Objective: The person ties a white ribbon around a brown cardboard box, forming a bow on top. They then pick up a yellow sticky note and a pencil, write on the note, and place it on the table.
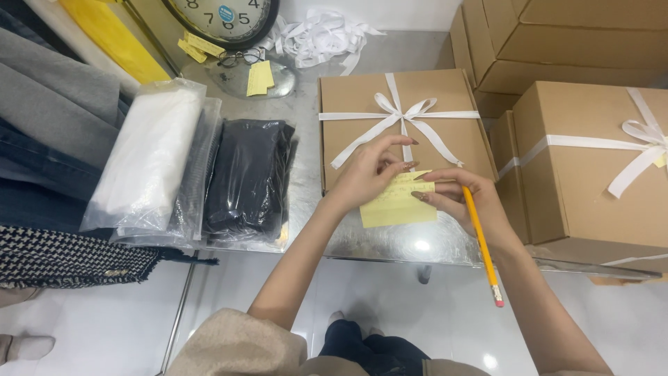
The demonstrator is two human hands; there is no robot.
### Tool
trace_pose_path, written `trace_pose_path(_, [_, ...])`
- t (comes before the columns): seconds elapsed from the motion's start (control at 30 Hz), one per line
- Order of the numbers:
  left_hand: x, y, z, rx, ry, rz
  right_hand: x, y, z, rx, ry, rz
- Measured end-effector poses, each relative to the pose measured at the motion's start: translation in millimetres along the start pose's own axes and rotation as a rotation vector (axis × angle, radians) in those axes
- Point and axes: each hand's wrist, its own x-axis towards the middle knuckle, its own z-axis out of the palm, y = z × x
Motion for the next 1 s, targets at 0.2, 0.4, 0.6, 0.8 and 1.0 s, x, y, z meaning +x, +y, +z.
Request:
trace_pose_path(0.2, [-36.1,0.5,-21.6,0.016,0.283,-0.033,0.6,-7.1,-11.7,0.011,0.215,-0.006])
trace_pose_path(0.4, [-50.7,-9.4,3.0,-0.187,0.163,0.009,3.3,-4.4,-11.6,0.04,0.248,-0.017])
trace_pose_path(0.6, [-49.4,-7.4,10.5,-0.36,0.182,-0.044,1.5,-4.9,-6.2,-0.026,0.195,-0.034])
trace_pose_path(0.8, [-49.8,-3.4,14.5,-0.443,0.217,-0.044,-8.1,-21.1,4.3,-0.095,0.13,-0.068])
trace_pose_path(1.0, [-53.9,-16.1,19.9,-0.459,0.192,-0.111,-7.2,-1.9,-3.2,-0.265,0.124,-0.141])
